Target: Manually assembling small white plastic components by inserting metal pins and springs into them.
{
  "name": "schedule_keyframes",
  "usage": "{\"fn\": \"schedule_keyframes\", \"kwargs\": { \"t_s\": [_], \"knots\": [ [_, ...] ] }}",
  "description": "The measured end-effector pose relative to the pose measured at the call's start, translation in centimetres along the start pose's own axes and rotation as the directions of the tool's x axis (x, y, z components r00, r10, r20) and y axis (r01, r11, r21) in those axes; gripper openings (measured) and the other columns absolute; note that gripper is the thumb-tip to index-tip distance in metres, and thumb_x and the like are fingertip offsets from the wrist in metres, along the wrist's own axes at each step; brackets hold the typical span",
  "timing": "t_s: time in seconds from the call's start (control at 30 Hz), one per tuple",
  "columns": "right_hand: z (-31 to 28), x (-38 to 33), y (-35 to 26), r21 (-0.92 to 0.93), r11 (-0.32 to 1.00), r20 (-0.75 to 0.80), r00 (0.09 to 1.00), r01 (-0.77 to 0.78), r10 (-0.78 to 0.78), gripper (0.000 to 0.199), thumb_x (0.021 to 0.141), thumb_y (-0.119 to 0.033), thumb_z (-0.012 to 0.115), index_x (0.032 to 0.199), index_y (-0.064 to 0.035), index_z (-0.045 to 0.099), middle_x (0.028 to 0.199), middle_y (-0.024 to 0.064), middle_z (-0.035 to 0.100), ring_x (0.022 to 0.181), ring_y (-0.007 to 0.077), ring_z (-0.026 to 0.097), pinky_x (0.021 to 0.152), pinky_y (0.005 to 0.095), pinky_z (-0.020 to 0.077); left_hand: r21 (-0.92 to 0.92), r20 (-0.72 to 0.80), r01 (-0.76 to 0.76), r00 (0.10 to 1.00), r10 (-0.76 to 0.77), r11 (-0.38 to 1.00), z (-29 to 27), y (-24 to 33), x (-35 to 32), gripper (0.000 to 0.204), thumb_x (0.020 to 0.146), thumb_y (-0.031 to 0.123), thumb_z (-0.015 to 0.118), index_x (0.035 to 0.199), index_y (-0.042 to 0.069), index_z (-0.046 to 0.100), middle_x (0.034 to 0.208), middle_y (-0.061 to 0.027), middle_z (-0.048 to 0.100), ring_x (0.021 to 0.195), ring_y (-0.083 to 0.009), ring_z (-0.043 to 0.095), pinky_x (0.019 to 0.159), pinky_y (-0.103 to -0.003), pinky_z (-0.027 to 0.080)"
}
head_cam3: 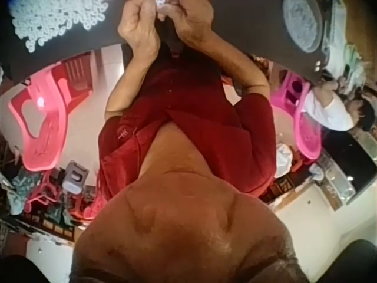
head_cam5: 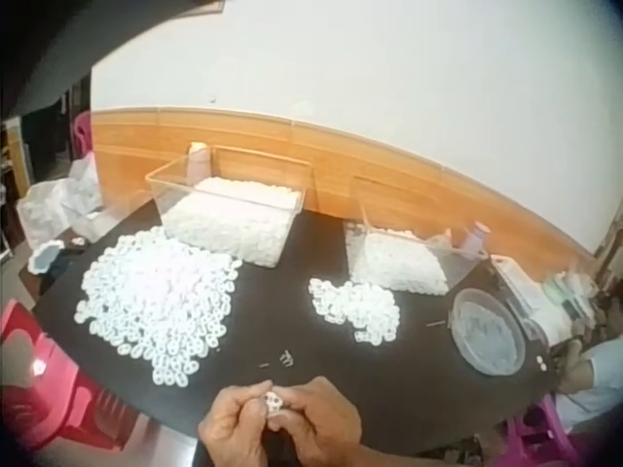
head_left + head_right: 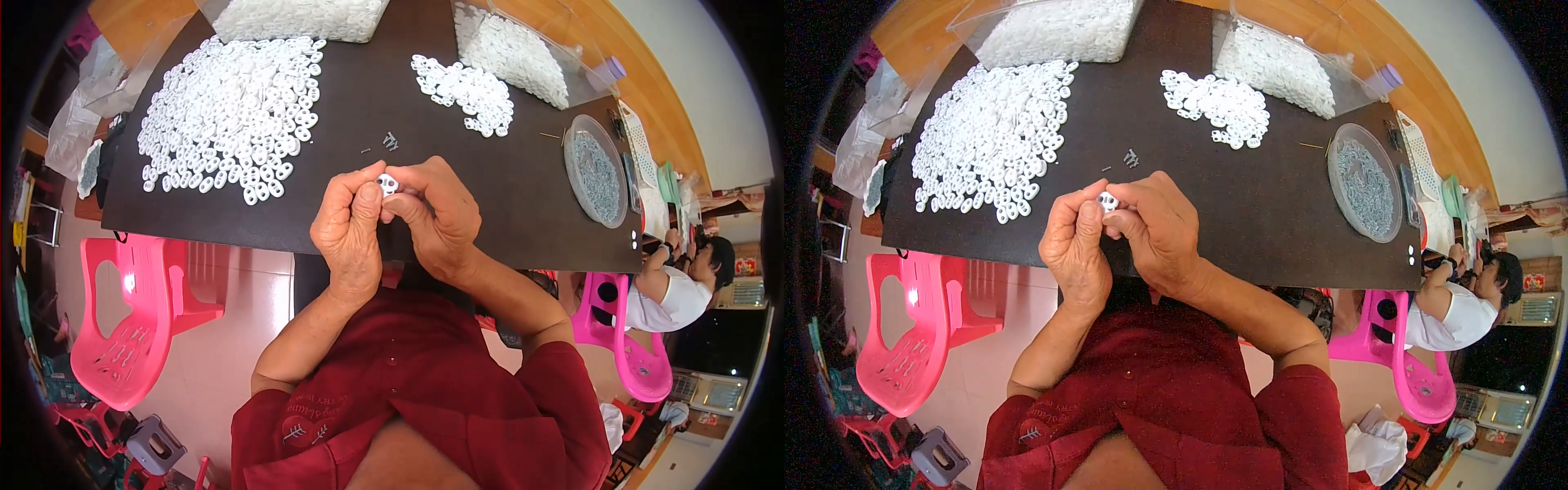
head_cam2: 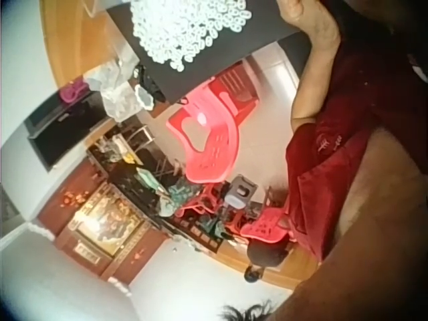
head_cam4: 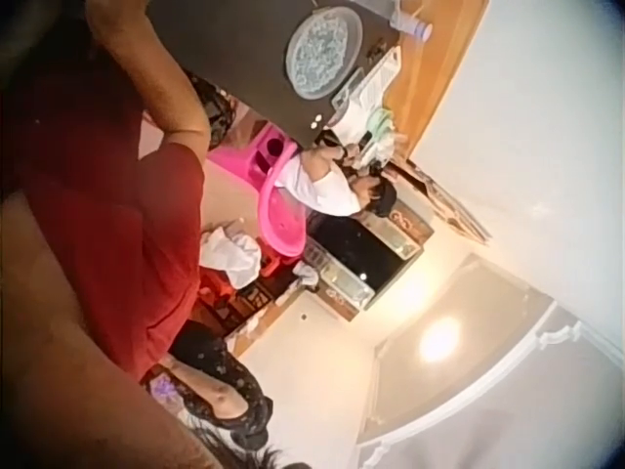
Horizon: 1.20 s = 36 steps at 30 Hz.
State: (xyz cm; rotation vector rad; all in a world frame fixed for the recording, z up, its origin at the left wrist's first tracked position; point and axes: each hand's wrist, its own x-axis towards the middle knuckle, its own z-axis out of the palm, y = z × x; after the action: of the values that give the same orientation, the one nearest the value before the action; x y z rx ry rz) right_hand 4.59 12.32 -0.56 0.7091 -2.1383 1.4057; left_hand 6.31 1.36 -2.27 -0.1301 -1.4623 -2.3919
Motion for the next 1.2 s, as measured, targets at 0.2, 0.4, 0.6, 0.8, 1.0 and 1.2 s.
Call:
{"fn": "schedule_keyframes", "kwargs": {
  "t_s": [0.2, 0.4, 0.6, 0.8, 1.0, 1.2],
  "knots": [
    [0.5, 0.3, -0.5, -0.053, 0.993, 0.004, 0.994, 0.109, -0.109, 0.025, 0.079, 0.002, 0.063, 0.104, 0.0003, 0.059, 0.078, 0.0051, 0.055, 0.064, 0.0137, 0.049, 0.055, 0.0247, 0.0398, 0.016, -0.016, -0.033, 0.999, 0.033, 0.999, -0.3, 0.5, 0.1, 0.017, 0.093, 0.011, 0.052, 0.102, -0.001, 0.06, 0.081, 0.0009, 0.053, 0.066, -0.0041, 0.045, 0.059, -0.018, 0.04],
    [0.6, 0.0, -0.8, -0.029, 0.999, 0.019, 0.999, 0.037, -0.037, 0.022, 0.082, 0.0, 0.062, 0.104, 0.0017, 0.058, 0.081, 0.005, 0.054, 0.066, 0.0112, 0.049, 0.058, 0.0232, 0.0403, -0.086, -0.022, 0.045, 0.999, -0.047, 0.995, 0.0, 1.2, 0.0, 0.018, 0.093, 0.011, 0.052, 0.105, -0.002, 0.059, 0.086, 0.0004, 0.055, 0.072, -0.0037, 0.047, 0.065, -0.017, 0.041],
    [1.4, -0.5, -1.0, -0.016, 1.0, -0.009, 1.0, 0.004, -0.004, 0.019, 0.086, -0.003, 0.058, 0.104, 0.003, 0.056, 0.085, 0.0063, 0.051, 0.066, 0.0097, 0.048, 0.059, 0.0224, 0.0408, -0.022, -0.05, -0.006, 0.999, 0.005, 1.0, -0.5, 0.7, -0.2, 0.021, 0.093, 0.015, 0.053, 0.103, -0.002, 0.058, 0.092, -0.0032, 0.058, 0.081, -0.0059, 0.05, 0.074, -0.02, 0.042],
    [2.5, -0.3, -1.2, -0.09, 0.993, -0.087, 0.993, 0.07, -0.078, 0.015, 0.088, -0.006, 0.057, 0.101, 0.002, 0.055, 0.085, 0.0074, 0.051, 0.065, 0.0121, 0.048, 0.057, 0.0234, 0.041, 0.044, -0.087, -0.027, 0.996, 0.031, 0.999, -0.3, 0.9, -0.6, 0.021, 0.094, 0.017, 0.051, 0.102, -0.002, 0.058, 0.094, -0.0031, 0.057, 0.08, -0.005, 0.046, 0.075, -0.02, 0.039],
    [3.0, -0.1, -0.2, -0.147, 0.971, -0.124, 0.971, 0.188, -0.206, 0.015, 0.088, -0.01, 0.057, 0.098, 0.0021, 0.055, 0.084, 0.0094, 0.055, 0.064, 0.0151, 0.049, 0.054, 0.0249, 0.0406, 0.169, -0.089, -0.127, 0.986, 0.143, 0.978, -0.3, 0.8, -0.7, 0.02, 0.095, 0.015, 0.048, 0.099, -0.002, 0.058, 0.09, -0.0006, 0.054, 0.078, -0.0045, 0.043, 0.071, -0.02, 0.038],
    [3.1, 0.0, -0.1, -0.147, 0.964, -0.157, 0.957, 0.224, -0.246, 0.014, 0.089, -0.01, 0.056, 0.096, 0.002, 0.055, 0.084, 0.0106, 0.057, 0.064, 0.018, 0.049, 0.054, 0.0276, 0.0408, 0.227, -0.094, -0.21, 0.967, 0.236, 0.951, -0.2, 0.3, -0.3, 0.016, 0.095, 0.01, 0.048, 0.099, -0.002, 0.058, 0.078, 0.0, 0.05, 0.067, -0.0042, 0.043, 0.06, -0.019, 0.038]
  ]
}}
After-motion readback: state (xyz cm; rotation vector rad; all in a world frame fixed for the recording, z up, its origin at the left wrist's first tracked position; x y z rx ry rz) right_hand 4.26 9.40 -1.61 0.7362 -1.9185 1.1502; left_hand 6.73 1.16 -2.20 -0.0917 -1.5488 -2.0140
